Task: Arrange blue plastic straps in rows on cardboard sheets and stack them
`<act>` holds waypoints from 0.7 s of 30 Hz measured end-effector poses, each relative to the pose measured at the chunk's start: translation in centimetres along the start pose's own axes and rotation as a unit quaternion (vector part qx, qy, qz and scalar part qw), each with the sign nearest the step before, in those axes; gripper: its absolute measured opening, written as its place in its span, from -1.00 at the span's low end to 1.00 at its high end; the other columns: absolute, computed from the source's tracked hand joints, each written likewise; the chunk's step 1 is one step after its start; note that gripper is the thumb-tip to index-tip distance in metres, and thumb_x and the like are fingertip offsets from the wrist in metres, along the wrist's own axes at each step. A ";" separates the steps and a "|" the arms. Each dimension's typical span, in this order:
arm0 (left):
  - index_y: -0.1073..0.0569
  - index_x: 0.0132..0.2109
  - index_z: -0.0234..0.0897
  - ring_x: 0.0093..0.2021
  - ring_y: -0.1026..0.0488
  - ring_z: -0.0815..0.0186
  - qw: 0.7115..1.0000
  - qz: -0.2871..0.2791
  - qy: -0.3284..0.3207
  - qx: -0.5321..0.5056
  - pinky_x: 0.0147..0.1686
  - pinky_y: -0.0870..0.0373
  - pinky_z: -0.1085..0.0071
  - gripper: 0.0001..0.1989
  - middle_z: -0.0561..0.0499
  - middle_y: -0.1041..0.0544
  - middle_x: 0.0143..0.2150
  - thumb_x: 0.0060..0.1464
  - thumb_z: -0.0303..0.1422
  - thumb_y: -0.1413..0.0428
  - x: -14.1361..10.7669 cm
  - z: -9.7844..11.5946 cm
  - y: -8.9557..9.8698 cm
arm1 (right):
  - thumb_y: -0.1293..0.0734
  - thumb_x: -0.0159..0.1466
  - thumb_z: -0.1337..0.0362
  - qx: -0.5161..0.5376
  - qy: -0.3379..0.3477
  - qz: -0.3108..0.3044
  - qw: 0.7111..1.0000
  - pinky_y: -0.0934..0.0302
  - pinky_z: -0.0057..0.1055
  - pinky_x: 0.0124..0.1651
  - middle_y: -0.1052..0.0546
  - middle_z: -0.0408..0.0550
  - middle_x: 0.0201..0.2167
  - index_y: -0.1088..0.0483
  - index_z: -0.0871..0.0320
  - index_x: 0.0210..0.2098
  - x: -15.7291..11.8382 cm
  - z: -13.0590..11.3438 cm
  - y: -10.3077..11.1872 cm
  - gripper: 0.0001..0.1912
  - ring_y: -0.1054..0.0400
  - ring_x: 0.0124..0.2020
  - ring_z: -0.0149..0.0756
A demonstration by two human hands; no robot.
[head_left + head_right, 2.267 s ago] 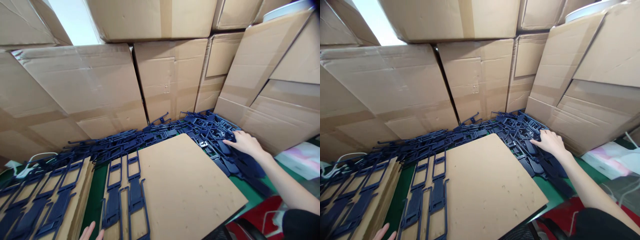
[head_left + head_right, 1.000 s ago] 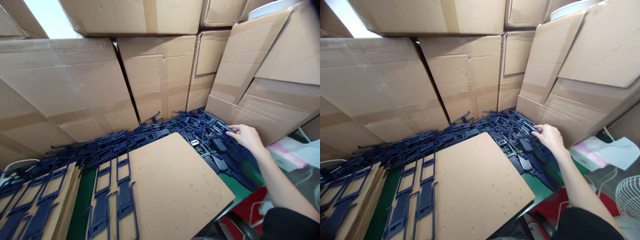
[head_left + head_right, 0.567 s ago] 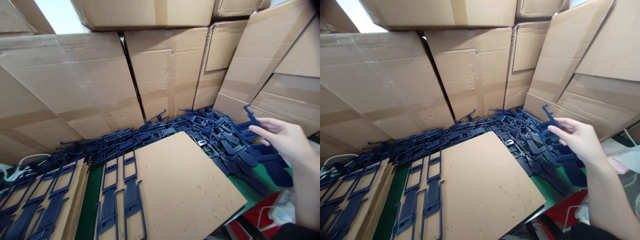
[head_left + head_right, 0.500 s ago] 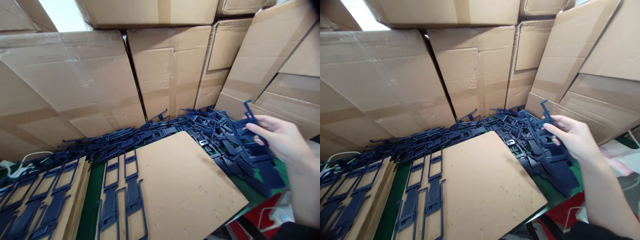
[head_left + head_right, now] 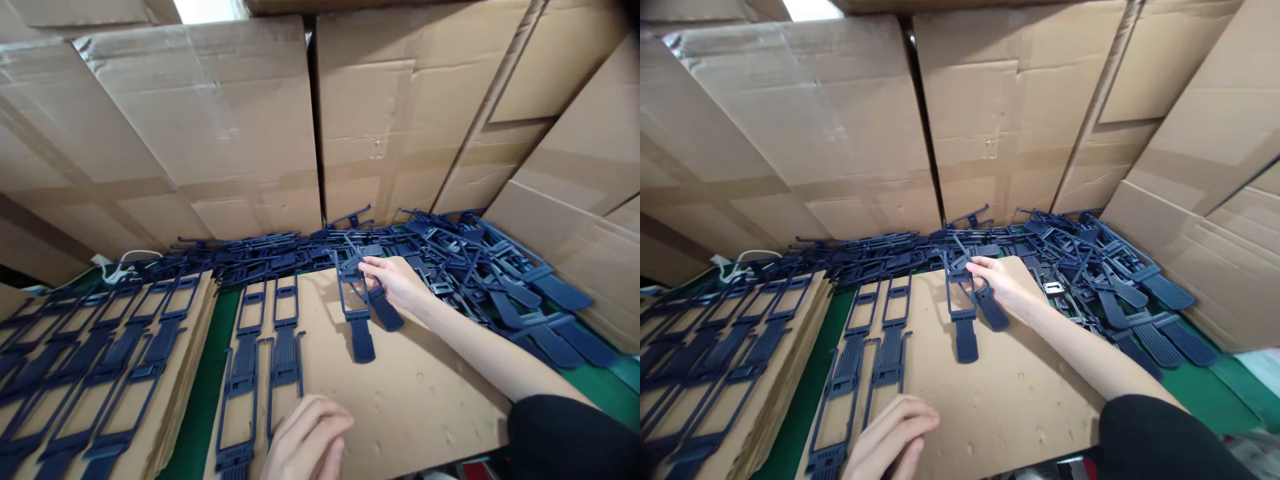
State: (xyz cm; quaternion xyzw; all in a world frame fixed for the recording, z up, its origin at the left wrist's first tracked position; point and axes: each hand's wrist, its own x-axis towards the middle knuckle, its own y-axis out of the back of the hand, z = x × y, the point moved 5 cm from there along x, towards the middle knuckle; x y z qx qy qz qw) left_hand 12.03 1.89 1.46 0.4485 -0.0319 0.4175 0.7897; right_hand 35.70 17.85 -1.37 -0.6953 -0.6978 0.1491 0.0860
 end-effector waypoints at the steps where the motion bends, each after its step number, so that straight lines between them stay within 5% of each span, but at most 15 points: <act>1: -0.41 -0.10 -0.25 -0.19 -0.47 0.30 1.000 -0.007 -0.008 0.017 -0.20 -0.45 0.44 -0.78 -0.11 -0.51 -0.23 0.15 -0.55 0.02 0.5 0.2 0.1 | -0.48 0.00 0.13 -0.002 0.004 0.002 1.000 -0.25 -0.48 -0.53 -0.46 -0.19 -0.49 -0.42 0.15 -0.33 0.2 0.6 0.0 -0.69 -0.21 -0.64 -0.53; 7: -0.42 -0.07 -0.27 0.00 -0.42 0.25 0.991 -0.060 0.005 0.119 -0.06 -0.45 0.39 -0.74 -0.15 -0.48 -0.07 0.13 -0.56 0.03 1.5 0.7 -0.7 | -0.43 0.07 0.06 -0.039 0.050 0.045 0.997 -0.32 -0.41 -0.40 -0.54 -0.06 -0.27 -0.44 0.13 -0.20 -0.2 1.6 1.6 -0.63 -0.40 -0.39 -0.33; 11: -0.42 -0.03 -0.25 0.24 -0.22 0.16 0.984 -0.082 0.004 0.157 0.10 -0.36 0.22 -0.70 -0.17 -0.33 0.18 0.11 -0.55 0.03 2.9 1.8 -2.5 | -0.39 0.10 0.01 -0.081 0.077 0.056 0.992 -0.34 -0.33 -0.38 -0.55 0.00 -0.20 -0.46 0.11 -0.24 -0.6 1.3 2.2 -0.65 -0.42 -0.31 -0.20; 16: -0.33 0.10 -0.21 0.38 0.16 -0.01 0.978 -0.107 0.055 0.172 0.19 -0.19 -0.02 -0.59 -0.15 0.18 0.41 0.11 -0.53 0.00 4.9 1.6 -5.4 | -0.37 0.11 0.00 -0.120 0.111 0.054 0.985 -0.33 -0.30 -0.39 -0.56 0.00 -0.30 -0.45 0.13 -0.24 -0.9 1.1 1.9 -0.64 -0.40 -0.42 -0.24; 21: -0.18 0.24 -0.14 0.38 0.32 -0.06 0.971 -0.069 0.129 0.191 0.21 -0.10 -0.10 -0.44 -0.13 0.38 0.42 0.10 -0.55 -0.02 6.1 0.5 -6.5 | -0.37 0.11 0.00 -0.152 0.148 0.044 0.976 -0.29 -0.37 -0.49 -0.51 -0.10 -0.50 -0.45 0.15 -0.33 -1.3 0.5 1.7 -0.67 -0.34 -0.56 -0.33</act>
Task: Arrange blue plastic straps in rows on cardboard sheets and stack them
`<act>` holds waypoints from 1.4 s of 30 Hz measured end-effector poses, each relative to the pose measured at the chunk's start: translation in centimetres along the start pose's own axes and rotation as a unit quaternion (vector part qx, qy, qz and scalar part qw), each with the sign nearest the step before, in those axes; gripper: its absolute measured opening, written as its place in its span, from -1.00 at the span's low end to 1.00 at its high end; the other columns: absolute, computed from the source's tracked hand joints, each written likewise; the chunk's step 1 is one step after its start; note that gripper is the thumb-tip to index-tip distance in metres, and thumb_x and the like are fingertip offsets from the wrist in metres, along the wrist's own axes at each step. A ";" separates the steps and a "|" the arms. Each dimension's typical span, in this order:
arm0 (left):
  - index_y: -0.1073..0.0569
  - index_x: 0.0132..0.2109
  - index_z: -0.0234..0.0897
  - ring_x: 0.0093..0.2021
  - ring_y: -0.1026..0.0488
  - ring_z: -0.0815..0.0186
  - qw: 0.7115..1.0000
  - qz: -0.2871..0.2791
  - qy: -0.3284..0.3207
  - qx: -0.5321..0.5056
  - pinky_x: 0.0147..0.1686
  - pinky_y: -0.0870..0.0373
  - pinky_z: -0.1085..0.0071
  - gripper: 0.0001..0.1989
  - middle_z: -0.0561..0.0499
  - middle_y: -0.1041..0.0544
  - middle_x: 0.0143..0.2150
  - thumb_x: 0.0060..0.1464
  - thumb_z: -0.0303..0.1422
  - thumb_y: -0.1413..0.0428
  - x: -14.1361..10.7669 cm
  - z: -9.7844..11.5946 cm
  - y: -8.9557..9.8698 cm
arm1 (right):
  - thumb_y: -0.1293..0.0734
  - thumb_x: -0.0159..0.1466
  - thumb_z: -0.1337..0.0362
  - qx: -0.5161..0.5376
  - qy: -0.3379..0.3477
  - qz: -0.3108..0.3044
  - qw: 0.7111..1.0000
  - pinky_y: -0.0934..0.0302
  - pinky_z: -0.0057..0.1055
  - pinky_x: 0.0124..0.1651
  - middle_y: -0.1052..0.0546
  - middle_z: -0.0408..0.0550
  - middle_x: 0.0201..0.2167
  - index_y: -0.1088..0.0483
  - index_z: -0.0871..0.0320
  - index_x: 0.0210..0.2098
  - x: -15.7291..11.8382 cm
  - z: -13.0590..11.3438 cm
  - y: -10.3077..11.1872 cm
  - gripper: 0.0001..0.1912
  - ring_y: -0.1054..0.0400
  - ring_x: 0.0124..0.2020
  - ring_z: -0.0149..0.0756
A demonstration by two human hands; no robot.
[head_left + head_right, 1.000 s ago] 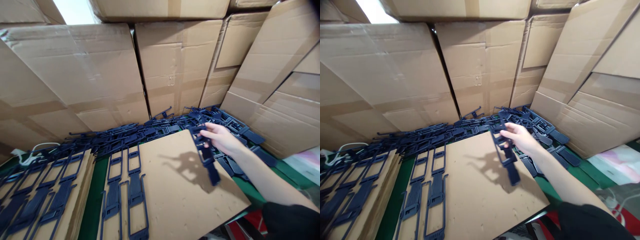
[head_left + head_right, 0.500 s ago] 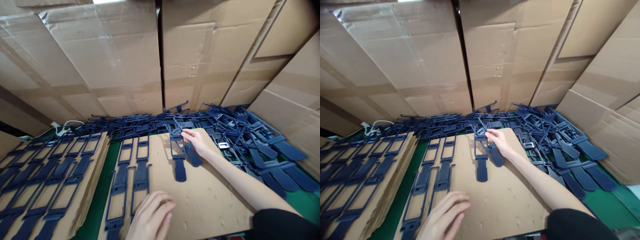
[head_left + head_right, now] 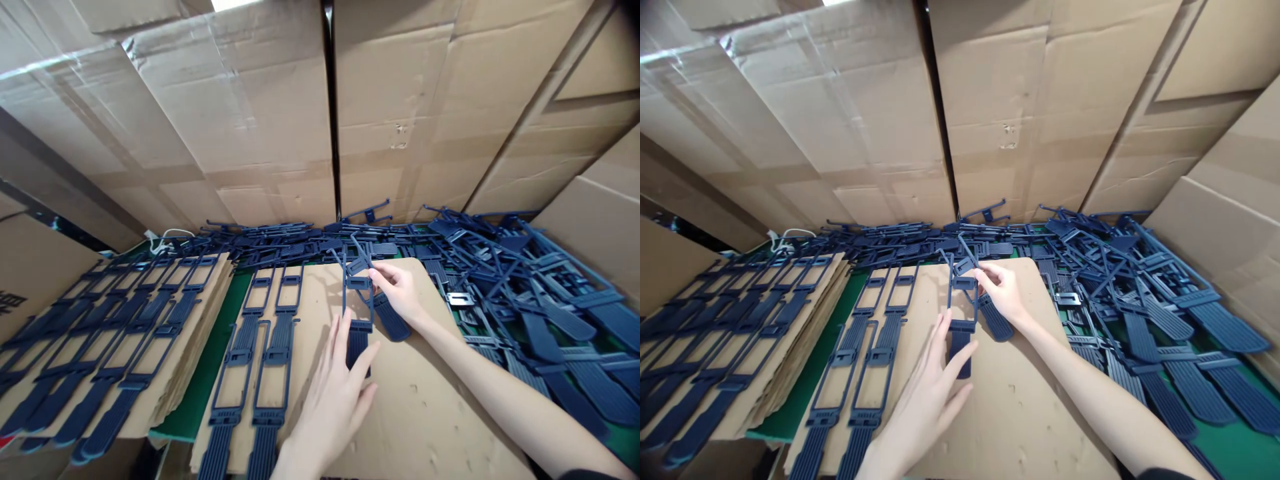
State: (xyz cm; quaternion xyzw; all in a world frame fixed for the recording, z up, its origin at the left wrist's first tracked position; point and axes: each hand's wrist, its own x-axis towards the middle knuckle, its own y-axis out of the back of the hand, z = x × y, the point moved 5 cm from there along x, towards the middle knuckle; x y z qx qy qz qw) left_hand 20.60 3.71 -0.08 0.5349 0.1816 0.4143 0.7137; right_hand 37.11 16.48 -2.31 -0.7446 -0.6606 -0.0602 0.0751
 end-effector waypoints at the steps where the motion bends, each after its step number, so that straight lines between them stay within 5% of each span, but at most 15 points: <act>1: -0.12 0.27 -0.12 0.39 0.32 -0.05 1.000 0.003 0.015 -0.004 0.21 -0.10 -0.08 -0.39 -0.12 0.42 0.42 0.10 -0.54 -0.02 0.1 0.0 -0.1 | -0.37 0.11 0.00 -0.001 0.005 -0.001 1.000 -0.27 -0.39 -0.52 -0.48 -0.12 -0.54 -0.45 0.16 -0.35 -0.1 -0.2 0.0 -0.67 -0.32 -0.59 -0.35; 7: 0.04 0.33 -0.02 0.39 0.34 0.00 0.993 0.023 0.093 -0.063 0.22 -0.12 0.00 -0.31 -0.01 0.60 0.39 0.12 -0.56 0.05 0.4 0.4 -1.3 | -0.37 0.09 -0.02 -0.005 0.021 -0.012 1.000 -0.25 -0.42 -0.60 -0.44 -0.14 -0.65 -0.45 0.18 -0.41 -0.5 -1.1 -0.3 -0.65 -0.30 -0.67 -0.36; 13: -0.10 0.28 -0.11 0.39 0.38 0.10 0.984 0.031 0.127 -0.117 0.29 0.01 0.08 -0.41 0.05 0.52 0.41 0.12 -0.59 0.12 0.4 -0.2 -2.2 | -0.36 0.09 -0.04 -0.029 0.033 -0.005 0.999 -0.26 -0.40 -0.62 -0.48 -0.09 -0.61 -0.47 0.20 -0.44 -0.7 -1.1 0.0 -0.62 -0.32 -0.69 -0.33; 24: -0.32 0.11 -0.11 0.37 0.08 0.18 0.987 0.014 0.120 -0.107 0.24 -0.12 0.19 -0.45 0.03 0.31 0.43 0.02 -0.65 0.12 -2.3 -0.7 2.6 | -0.34 0.14 0.03 -0.161 0.116 0.055 0.979 0.02 -0.47 -0.60 -0.28 -0.18 -0.75 -0.41 0.19 -0.66 -0.9 -1.4 0.7 -0.60 -0.07 -0.68 -0.48; 42: -0.46 -0.05 -0.09 0.31 -0.11 0.17 0.951 0.015 0.181 -0.250 0.27 -0.04 0.14 -0.54 0.05 -0.09 0.35 -0.06 -0.63 0.01 -4.2 -3.8 7.4 | -0.33 0.10 -0.07 -0.092 0.053 -0.059 0.993 -0.07 -0.45 -0.57 -0.33 -0.16 -0.76 -0.44 0.18 -0.61 0.0 0.2 0.2 -0.57 -0.16 -0.68 -0.42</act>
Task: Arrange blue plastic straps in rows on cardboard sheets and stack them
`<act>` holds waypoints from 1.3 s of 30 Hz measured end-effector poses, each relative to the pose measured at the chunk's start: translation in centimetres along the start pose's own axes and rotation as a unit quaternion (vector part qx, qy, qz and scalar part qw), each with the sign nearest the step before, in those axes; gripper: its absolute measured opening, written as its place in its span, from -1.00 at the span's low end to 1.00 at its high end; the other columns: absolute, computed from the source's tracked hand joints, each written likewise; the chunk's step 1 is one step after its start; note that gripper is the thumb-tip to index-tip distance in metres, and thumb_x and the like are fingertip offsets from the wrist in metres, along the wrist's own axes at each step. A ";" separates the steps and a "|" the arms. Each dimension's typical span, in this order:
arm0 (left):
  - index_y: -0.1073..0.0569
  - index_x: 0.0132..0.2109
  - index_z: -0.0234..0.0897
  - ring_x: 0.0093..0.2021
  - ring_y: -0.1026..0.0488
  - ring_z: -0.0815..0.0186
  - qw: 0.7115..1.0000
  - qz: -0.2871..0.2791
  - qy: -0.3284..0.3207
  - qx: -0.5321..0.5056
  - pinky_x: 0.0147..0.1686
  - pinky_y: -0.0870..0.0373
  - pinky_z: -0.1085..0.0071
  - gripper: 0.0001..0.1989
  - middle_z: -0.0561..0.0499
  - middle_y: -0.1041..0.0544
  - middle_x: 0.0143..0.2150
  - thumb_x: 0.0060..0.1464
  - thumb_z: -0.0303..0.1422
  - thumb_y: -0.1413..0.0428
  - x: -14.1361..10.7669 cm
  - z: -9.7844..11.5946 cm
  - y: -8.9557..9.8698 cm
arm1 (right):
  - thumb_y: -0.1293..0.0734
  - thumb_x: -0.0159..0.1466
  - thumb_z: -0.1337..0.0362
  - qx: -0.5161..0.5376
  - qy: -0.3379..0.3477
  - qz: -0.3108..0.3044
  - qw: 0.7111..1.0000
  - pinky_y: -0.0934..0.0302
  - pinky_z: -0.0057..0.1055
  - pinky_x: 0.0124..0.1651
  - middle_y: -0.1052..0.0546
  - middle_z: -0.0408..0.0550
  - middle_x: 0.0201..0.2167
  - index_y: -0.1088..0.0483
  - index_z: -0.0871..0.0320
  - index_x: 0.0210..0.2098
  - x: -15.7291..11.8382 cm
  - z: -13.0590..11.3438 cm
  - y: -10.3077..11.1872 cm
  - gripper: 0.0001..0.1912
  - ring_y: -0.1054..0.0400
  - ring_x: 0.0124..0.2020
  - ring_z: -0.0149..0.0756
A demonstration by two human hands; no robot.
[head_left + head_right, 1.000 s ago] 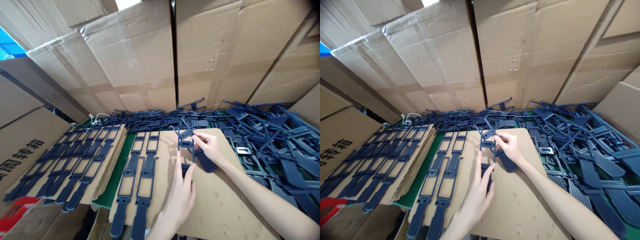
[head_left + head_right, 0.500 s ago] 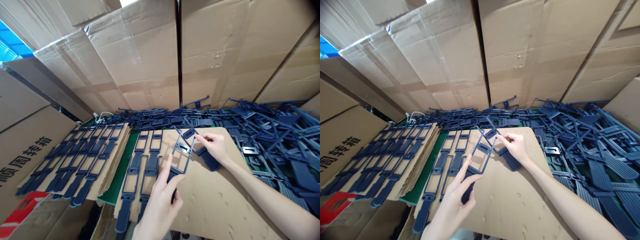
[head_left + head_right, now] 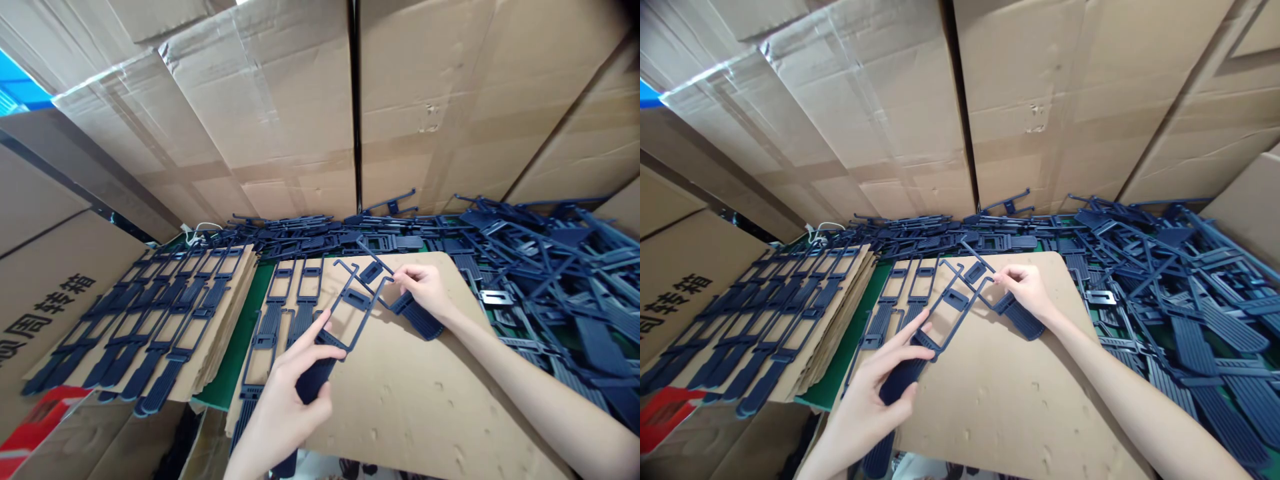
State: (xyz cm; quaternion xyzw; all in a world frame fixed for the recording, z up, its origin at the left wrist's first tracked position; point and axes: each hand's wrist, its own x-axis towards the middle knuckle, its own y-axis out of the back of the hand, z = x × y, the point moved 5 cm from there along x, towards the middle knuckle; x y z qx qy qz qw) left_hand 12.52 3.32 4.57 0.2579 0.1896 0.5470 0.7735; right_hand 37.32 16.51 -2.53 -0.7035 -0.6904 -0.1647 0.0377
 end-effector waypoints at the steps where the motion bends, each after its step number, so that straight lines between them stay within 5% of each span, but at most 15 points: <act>1: -0.46 -0.05 -0.10 0.31 -0.11 0.16 1.000 -0.004 0.001 -0.016 0.27 -0.04 0.14 -0.55 0.04 -0.10 0.35 -0.06 -0.62 0.00 -0.1 -0.1 0.4 | -0.32 0.11 -0.07 -0.002 0.000 0.000 1.000 -0.08 -0.45 -0.56 -0.33 -0.16 -0.76 -0.43 0.18 -0.61 0.0 0.0 0.0 -0.57 -0.16 -0.68 -0.42; 5: -0.46 -0.07 -0.17 0.28 -0.17 0.12 0.996 -0.008 0.003 -0.087 0.23 -0.15 0.15 -0.62 -0.04 -0.13 0.34 -0.02 -0.59 -0.02 -0.4 -0.2 1.7 | -0.31 0.14 -0.05 -0.034 0.003 0.008 0.999 -0.08 -0.45 -0.53 -0.29 -0.18 -0.77 -0.40 0.18 -0.64 0.0 -0.5 0.0 -0.55 -0.13 -0.68 -0.45; 9: -0.44 -0.04 -0.13 0.29 -0.15 0.16 1.000 -0.008 0.008 -0.014 0.24 -0.12 0.16 -0.59 -0.01 -0.12 0.34 0.00 -0.59 0.01 0.1 -0.4 1.7 | -0.31 0.15 -0.05 -0.046 -0.011 0.086 0.995 -0.03 -0.46 -0.56 -0.27 -0.19 -0.74 -0.35 0.18 -0.65 0.1 -0.2 1.0 -0.55 -0.12 -0.66 -0.45; 15: -0.36 0.07 -0.16 0.32 -0.08 0.14 0.985 -0.082 -0.024 0.153 0.24 -0.11 0.16 -0.53 -0.11 -0.03 0.37 0.03 -0.58 0.06 2.6 -0.7 -0.9 | -0.31 0.15 -0.06 -0.028 -0.013 0.149 0.988 -0.05 -0.46 -0.57 -0.28 -0.18 -0.70 -0.37 0.17 -0.61 0.3 0.8 2.3 -0.57 -0.14 -0.64 -0.43; 20: 0.03 0.32 -0.39 0.37 0.16 0.06 0.953 -0.096 -0.056 0.281 0.26 -0.06 0.08 -0.33 -0.37 0.07 0.37 0.08 -0.59 0.05 5.0 -0.7 -4.1 | -0.32 0.16 -0.02 -0.051 0.005 0.185 0.981 -0.03 -0.46 -0.58 -0.28 -0.18 -0.73 -0.37 0.16 -0.63 0.1 0.3 2.8 -0.59 -0.13 -0.66 -0.44; 23: -0.06 0.29 -0.43 0.35 0.14 -0.07 0.931 -0.105 -0.054 0.344 0.23 -0.06 -0.02 -0.31 -0.45 -0.02 0.33 0.03 -0.52 -0.10 6.3 -0.6 -5.2 | -0.32 0.17 -0.02 -0.057 0.008 0.183 0.981 -0.03 -0.45 -0.58 -0.29 -0.18 -0.73 -0.38 0.16 -0.62 0.1 0.3 2.8 -0.59 -0.14 -0.67 -0.43; 29: -0.14 0.28 -0.28 0.35 0.12 -0.06 0.908 -0.231 -0.135 0.322 0.26 -0.02 0.03 -0.27 -0.34 0.03 0.36 -0.02 -0.42 -0.21 6.9 -0.1 -4.9 | -0.31 0.17 -0.03 -0.053 0.019 0.182 0.982 -0.06 -0.45 -0.58 -0.30 -0.17 -0.73 -0.36 0.15 -0.64 0.2 0.2 2.8 -0.57 -0.15 -0.67 -0.43; 34: 0.19 0.37 -0.26 0.37 0.23 0.09 0.933 -0.223 -0.138 0.246 0.27 -0.03 0.12 -0.12 -0.30 0.15 0.39 0.06 -0.47 -0.14 6.9 0.0 -4.5 | -0.31 0.17 -0.03 -0.044 0.011 0.171 0.984 -0.05 -0.46 -0.60 -0.30 -0.17 -0.71 -0.38 0.15 -0.62 0.2 0.3 2.6 -0.59 -0.14 -0.67 -0.44; 39: -0.04 0.33 -0.21 0.37 0.24 0.02 0.925 -0.217 -0.170 0.260 0.27 -0.02 0.08 -0.14 -0.27 0.21 0.39 -0.05 -0.30 -0.27 7.4 -0.3 -5.4 | -0.31 0.17 -0.05 -0.045 0.014 0.173 0.984 -0.06 -0.46 -0.60 -0.30 -0.17 -0.71 -0.38 0.15 -0.61 0.1 0.3 2.7 -0.58 -0.15 -0.66 -0.43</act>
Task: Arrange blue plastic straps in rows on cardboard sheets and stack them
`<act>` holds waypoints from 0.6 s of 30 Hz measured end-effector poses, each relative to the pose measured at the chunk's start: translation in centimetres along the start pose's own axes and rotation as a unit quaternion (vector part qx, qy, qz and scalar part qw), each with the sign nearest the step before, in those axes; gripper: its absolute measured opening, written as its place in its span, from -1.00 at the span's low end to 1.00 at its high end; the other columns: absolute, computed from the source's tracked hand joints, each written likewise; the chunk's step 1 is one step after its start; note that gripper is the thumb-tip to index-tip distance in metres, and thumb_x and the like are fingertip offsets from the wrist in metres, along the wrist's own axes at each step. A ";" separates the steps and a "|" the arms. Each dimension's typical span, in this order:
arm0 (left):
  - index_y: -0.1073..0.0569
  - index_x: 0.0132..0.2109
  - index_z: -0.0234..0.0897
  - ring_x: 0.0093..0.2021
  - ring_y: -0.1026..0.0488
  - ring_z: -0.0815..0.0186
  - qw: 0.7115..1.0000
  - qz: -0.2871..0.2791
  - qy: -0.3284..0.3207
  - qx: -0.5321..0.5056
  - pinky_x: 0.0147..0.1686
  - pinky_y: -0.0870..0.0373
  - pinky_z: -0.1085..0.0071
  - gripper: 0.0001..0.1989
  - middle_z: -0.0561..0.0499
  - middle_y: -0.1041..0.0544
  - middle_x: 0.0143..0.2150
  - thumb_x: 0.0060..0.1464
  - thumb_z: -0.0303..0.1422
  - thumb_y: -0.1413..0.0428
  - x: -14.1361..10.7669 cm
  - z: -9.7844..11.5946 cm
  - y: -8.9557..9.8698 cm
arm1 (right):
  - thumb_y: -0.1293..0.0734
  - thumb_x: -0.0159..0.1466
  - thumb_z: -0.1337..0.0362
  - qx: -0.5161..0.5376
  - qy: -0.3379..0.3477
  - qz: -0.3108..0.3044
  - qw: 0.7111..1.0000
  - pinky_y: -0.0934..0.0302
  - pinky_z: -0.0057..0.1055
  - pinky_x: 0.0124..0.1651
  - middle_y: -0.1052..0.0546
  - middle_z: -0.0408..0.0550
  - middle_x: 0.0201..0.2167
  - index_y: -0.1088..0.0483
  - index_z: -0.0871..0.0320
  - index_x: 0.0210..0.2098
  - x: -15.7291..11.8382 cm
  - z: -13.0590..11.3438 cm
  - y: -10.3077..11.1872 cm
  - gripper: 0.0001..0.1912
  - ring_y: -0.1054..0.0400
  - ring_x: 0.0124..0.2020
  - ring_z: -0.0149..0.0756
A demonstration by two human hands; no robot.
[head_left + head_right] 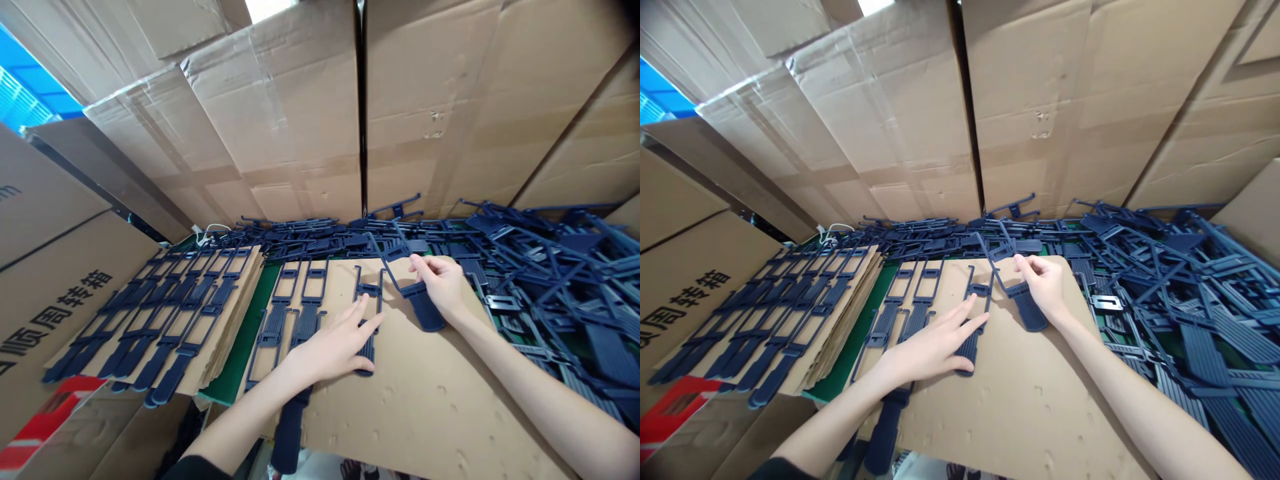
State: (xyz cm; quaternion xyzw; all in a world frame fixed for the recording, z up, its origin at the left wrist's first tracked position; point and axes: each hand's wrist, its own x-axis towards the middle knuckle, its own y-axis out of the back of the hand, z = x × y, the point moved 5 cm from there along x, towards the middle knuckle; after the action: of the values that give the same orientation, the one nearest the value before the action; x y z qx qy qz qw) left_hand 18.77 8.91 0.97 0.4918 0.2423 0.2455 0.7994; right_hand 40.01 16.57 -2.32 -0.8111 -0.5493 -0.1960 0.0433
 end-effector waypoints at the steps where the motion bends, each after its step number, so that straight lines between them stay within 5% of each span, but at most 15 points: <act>1: -0.10 0.30 -0.24 0.37 0.21 0.01 1.000 0.006 -0.004 0.012 0.27 -0.02 0.09 -0.17 -0.29 0.18 0.39 -0.06 -0.27 -0.28 0.2 -0.1 0.0 | -0.31 0.17 -0.04 0.001 0.002 0.001 1.000 -0.06 -0.46 -0.59 -0.30 -0.17 -0.71 -0.38 0.15 -0.62 0.0 0.0 0.0 -0.58 -0.15 -0.66 -0.43; 9: -0.20 0.26 -0.36 0.35 0.07 0.02 0.996 0.028 0.008 0.085 0.28 0.00 0.12 -0.29 -0.35 0.01 0.35 0.03 -0.16 -0.19 0.9 -1.9 0.3 | -0.30 0.18 -0.03 0.008 0.007 -0.011 1.000 -0.06 -0.45 -0.55 -0.32 -0.16 -0.69 -0.34 0.15 -0.65 0.1 0.2 -0.1 -0.56 -0.16 -0.64 -0.43; 18: -0.18 0.28 -0.28 0.36 0.16 0.11 0.998 0.018 0.036 0.055 0.29 0.03 0.18 -0.33 -0.23 0.11 0.38 0.09 -0.14 -0.13 1.3 -3.8 1.4 | -0.30 0.17 -0.05 0.004 -0.003 -0.010 1.000 -0.05 -0.47 -0.58 -0.30 -0.17 -0.71 -0.38 0.17 -0.61 0.2 0.4 -0.1 -0.57 -0.14 -0.65 -0.44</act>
State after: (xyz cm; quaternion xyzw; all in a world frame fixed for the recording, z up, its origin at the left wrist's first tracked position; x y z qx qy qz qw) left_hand 17.22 12.81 0.50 0.5305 0.2752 0.2638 0.7571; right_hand 40.08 16.84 -2.63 -0.8062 -0.5580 -0.1919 0.0429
